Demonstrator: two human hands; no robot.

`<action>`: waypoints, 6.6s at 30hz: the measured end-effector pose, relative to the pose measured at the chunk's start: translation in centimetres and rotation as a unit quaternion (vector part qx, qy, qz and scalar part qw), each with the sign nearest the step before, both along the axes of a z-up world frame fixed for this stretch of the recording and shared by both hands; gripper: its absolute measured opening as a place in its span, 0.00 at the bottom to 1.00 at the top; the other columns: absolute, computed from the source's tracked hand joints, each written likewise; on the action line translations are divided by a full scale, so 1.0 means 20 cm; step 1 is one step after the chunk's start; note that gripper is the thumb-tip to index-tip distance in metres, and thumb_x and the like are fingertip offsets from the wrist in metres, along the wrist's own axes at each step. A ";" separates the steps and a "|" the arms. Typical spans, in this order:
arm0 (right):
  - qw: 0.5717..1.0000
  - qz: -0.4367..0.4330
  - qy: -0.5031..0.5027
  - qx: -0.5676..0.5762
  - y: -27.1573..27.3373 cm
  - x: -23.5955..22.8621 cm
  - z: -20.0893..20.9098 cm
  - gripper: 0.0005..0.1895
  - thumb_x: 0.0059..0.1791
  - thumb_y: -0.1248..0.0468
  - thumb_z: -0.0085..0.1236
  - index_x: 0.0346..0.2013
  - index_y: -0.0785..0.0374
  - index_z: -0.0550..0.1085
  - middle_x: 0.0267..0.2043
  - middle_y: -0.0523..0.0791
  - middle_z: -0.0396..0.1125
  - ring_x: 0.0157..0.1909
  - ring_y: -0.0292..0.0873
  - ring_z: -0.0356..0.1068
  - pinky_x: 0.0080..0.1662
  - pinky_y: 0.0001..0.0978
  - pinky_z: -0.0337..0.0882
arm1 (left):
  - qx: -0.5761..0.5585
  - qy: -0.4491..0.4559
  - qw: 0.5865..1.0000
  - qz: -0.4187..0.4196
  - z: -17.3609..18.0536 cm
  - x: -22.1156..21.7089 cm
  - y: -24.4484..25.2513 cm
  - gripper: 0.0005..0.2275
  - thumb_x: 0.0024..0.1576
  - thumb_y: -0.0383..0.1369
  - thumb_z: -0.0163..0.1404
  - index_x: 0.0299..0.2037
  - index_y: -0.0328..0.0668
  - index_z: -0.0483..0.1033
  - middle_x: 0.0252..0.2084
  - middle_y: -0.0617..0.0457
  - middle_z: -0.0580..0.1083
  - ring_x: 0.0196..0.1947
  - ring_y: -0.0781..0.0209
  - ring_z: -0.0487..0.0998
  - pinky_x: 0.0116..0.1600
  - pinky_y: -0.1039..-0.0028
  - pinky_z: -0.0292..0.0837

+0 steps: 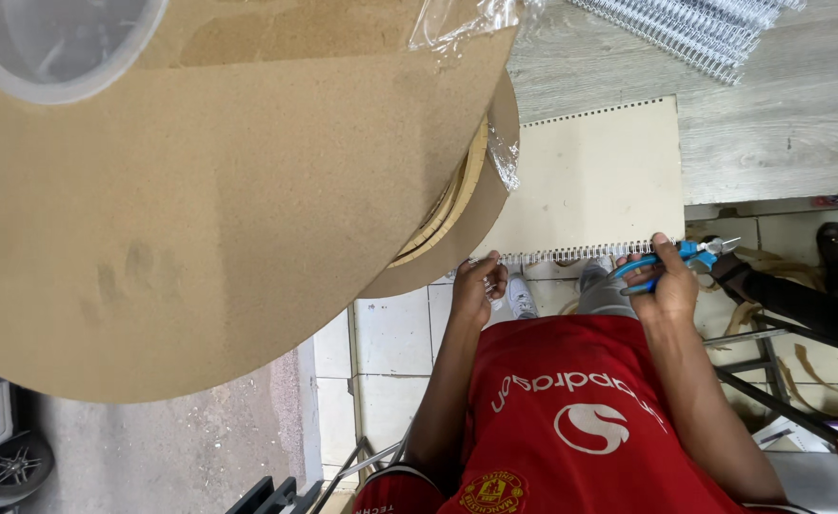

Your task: The person uses blue-handled pliers to cut a long coil of white spiral wire into shorter segments. They repeatedly measure the wire against a stack of paper on the table, cut the measured length, and place the cut pieces onto the stack. The person continues this process throughout the video, handling the wire and pliers with both hands.

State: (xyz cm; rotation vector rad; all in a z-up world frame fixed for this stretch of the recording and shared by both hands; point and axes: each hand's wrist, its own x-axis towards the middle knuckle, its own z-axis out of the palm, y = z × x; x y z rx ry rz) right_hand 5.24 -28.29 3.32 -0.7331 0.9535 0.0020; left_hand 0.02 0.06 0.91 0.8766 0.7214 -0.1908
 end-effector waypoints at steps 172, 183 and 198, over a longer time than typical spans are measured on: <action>0.999 0.044 -0.004 -0.018 0.10 0.09 0.20 0.14 0.60 0.50 0.59 0.41 0.55 0.72 0.26 0.40 0.64 0.31 0.44 0.76 0.41 0.47 0.87 | -0.128 0.072 0.989 0.013 0.09 0.02 -0.02 0.07 0.62 0.33 0.62 0.38 0.41 0.77 0.35 0.48 0.79 0.25 0.60 0.75 0.25 0.81 0.60; 0.996 0.022 -0.011 0.089 0.01 0.09 -0.02 0.14 0.56 0.52 0.67 0.32 0.51 0.72 0.26 0.41 0.67 0.34 0.48 0.76 0.46 0.52 0.81 | -0.139 0.091 0.985 -0.039 0.08 0.04 0.06 0.04 0.59 0.31 0.62 0.38 0.43 0.79 0.38 0.49 0.83 0.26 0.64 0.77 0.23 0.86 0.58; 0.995 0.032 -0.013 0.090 -0.03 0.09 0.05 0.15 0.55 0.47 0.67 0.34 0.49 0.74 0.27 0.40 0.69 0.33 0.46 0.78 0.47 0.55 0.84 | -0.025 0.085 0.992 -0.088 0.26 -0.04 -0.01 0.06 0.64 0.30 0.55 0.48 0.39 0.79 0.38 0.43 0.82 0.25 0.58 0.80 0.21 0.83 0.58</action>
